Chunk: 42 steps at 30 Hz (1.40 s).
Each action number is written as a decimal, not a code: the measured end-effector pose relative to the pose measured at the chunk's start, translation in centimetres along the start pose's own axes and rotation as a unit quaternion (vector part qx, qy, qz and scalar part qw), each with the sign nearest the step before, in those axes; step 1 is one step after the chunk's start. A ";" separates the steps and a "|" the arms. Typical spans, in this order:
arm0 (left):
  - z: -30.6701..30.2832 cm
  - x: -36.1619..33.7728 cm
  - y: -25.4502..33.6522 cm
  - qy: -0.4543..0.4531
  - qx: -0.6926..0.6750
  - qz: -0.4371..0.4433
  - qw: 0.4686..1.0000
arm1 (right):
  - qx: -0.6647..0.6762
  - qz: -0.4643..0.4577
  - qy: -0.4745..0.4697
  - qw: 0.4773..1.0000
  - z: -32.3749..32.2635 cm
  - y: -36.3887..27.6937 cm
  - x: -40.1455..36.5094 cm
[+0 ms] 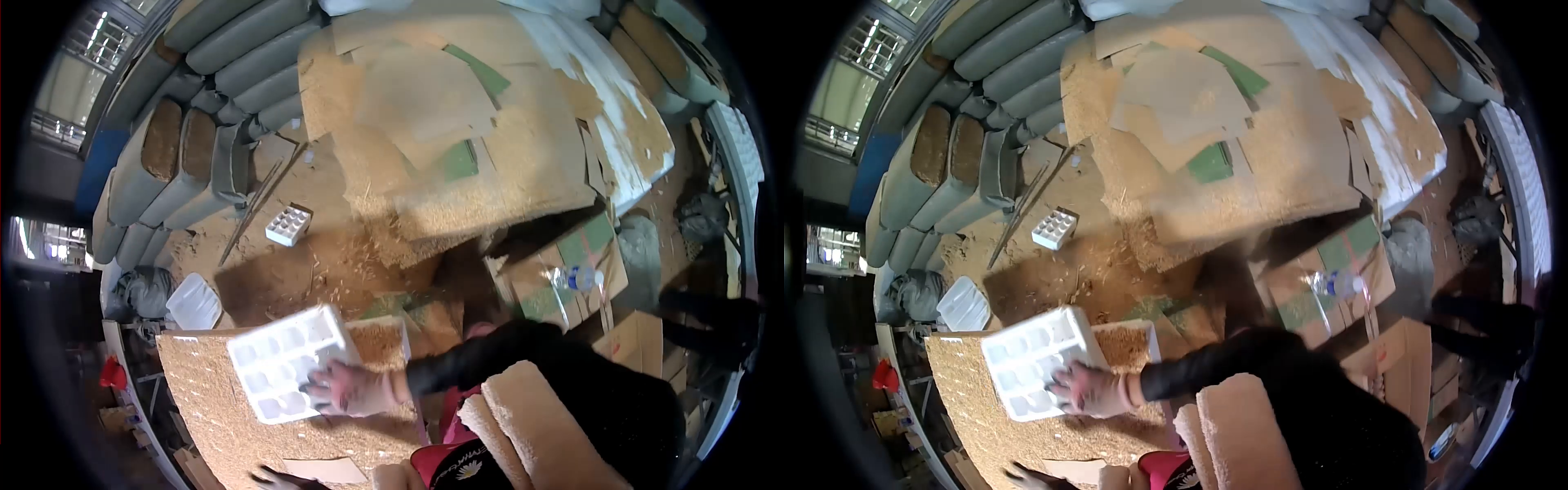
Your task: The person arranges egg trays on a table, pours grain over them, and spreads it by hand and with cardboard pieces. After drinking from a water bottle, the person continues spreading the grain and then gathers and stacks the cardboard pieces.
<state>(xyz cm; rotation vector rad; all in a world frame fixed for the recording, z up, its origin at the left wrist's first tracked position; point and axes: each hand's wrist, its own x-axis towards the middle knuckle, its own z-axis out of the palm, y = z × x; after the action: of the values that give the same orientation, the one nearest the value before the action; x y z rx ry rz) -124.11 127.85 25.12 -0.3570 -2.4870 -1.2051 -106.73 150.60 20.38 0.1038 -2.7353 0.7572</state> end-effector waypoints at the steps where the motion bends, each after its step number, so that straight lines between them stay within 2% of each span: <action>1: 0.8 1.7 3.5 0.005 -0.022 0.049 0.999 | 0.013 0.033 -0.009 0.999 3.5 -0.6 -0.4; 2: 2.6 3.2 6.8 -0.016 -0.060 0.091 0.994 | 0.024 0.068 -0.011 0.997 7.0 -0.2 -0.1; 3: 6.7 3.8 11.8 -0.093 -0.129 0.082 0.984 | 0.118 -0.010 0.043 0.992 2.2 1.5 -1.8; 4: 11.1 4.1 15.4 -0.171 -0.220 0.088 0.956 | 0.152 -0.043 0.004 0.987 -3.7 4.1 -2.6; 5: 15.4 5.3 15.4 -0.275 -0.220 0.063 0.934 | 0.119 0.022 0.102 0.987 -6.2 8.0 -4.8; 6: 20.5 4.7 18.7 -0.395 -0.259 0.079 0.878 | 0.096 0.092 0.195 0.972 -8.7 12.0 -7.0; 7: 26.5 4.7 18.5 -0.477 -0.271 -0.002 0.836 | 0.083 0.178 0.292 0.936 -11.3 16.8 -9.7; 8: 31.7 2.9 21.2 -0.537 -0.260 -0.041 0.801 | 0.094 0.274 0.392 0.873 -13.2 22.3 -13.1; 10: 45.6 1.5 17.0 -0.625 -0.305 -0.165 0.699 | 0.128 0.416 0.576 0.692 -16.0 33.2 -20.3; 11: 51.3 -0.3 16.2 -0.640 -0.297 -0.201 0.679 | 0.175 0.428 0.625 0.629 -16.7 38.2 -24.6; 12: 55.4 -2.2 17.0 -0.633 -0.199 -0.187 0.724 | 0.131 0.469 0.673 0.556 -18.0 41.5 -27.7; 13: 61.0 -3.1 14.6 -0.646 -0.196 -0.176 0.716 | 0.162 0.489 0.685 0.515 -18.1 46.6 -32.4; 14: 63.2 -4.9 15.9 -0.617 -0.127 -0.189 0.753 | 0.194 0.507 0.694 0.474 -17.6 52.2 -36.6; 16: 66.9 -8.0 16.3 -0.624 -0.127 -0.255 0.728 | 0.183 0.495 0.652 0.544 -16.6 61.4 -40.8; 18: 66.3 -11.4 18.4 -0.655 -0.124 -0.290 0.686 | 0.249 0.450 0.702 0.493 -16.2 62.2 -38.3; 20: 69.0 -13.2 15.2 -0.696 -0.251 -0.035 0.672 | 0.425 0.486 0.643 0.412 -18.0 58.5 -34.5; 22: 64.2 -15.5 20.0 -0.690 -0.259 -0.086 0.670 | 0.438 0.391 0.573 0.572 -15.1 58.1 -36.0; 23: 64.4 -15.4 19.5 -0.726 -0.318 -0.161 0.588 | 0.437 0.335 0.529 0.646 -14.4 57.4 -36.3; 24: 64.6 -15.1 19.1 -0.748 -0.375 -0.232 0.496 | 0.451 0.348 0.544 0.616 -13.4 56.7 -36.1; 25: 63.9 -15.0 19.0 -0.730 -0.389 -0.246 0.506 | 0.466 0.360 0.558 0.585 -12.1 55.0 -35.5; 28: 62.8 -14.4 20.0 -0.745 -0.387 -0.317 0.441 | 0.505 0.390 0.593 0.490 -8.1 48.7 -33.2; 30: 66.3 -15.2 15.4 -0.694 -0.401 -0.264 0.537 | 0.447 0.446 0.626 0.458 -7.1 45.7 -32.7; 32: 63.3 -16.4 18.7 -0.655 -0.334 -0.256 0.628 | 0.406 0.435 0.648 0.475 -4.8 46.1 -34.4; 33: 62.6 -17.1 19.1 -0.640 -0.317 -0.263 0.649 | 0.432 0.422 0.646 0.468 -6.1 44.9 -33.4; 34: 61.7 -17.6 19.2 -0.637 -0.338 -0.259 0.643 | 0.517 0.376 0.626 0.447 -6.1 44.6 -33.5; 35: 61.4 -18.0 18.5 -0.630 -0.340 -0.214 0.665 | 0.596 0.328 0.600 0.421 -6.0 44.6 -34.3; 36: 61.1 -18.2 18.0 -0.619 -0.343 -0.167 0.686 | 0.598 0.318 0.580 0.452 -5.8 44.7 -34.7; 38: 56.0 -17.8 22.1 -0.588 -0.281 -0.169 0.739 | 0.457 0.335 0.533 0.628 -4.8 44.3 -35.8; 39: 55.2 -17.8 21.7 -0.587 -0.288 -0.171 0.737 | 0.435 0.324 0.524 0.657 -4.3 43.9 -36.2; 40: 55.3 -18.2 20.0 -0.600 -0.317 -0.173 0.714 | 0.600 0.280 0.564 0.493 -4.3 42.9 -36.0; 41: 54.6 -18.6 19.2 -0.582 -0.336 -0.189 0.716 | 0.416 0.350 0.519 0.659 -4.2 41.8 -36.0; 42: 53.6 -19.0 18.8 -0.567 -0.353 -0.206 0.715 | 0.201 0.397 0.445 0.777 -4.0 40.4 -36.5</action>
<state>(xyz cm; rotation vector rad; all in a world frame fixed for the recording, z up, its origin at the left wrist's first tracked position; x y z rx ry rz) -110.74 180.39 -0.44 -1.0335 -2.9355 -2.8184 -76.83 186.97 -7.32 -1.0911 -1.5847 1.1791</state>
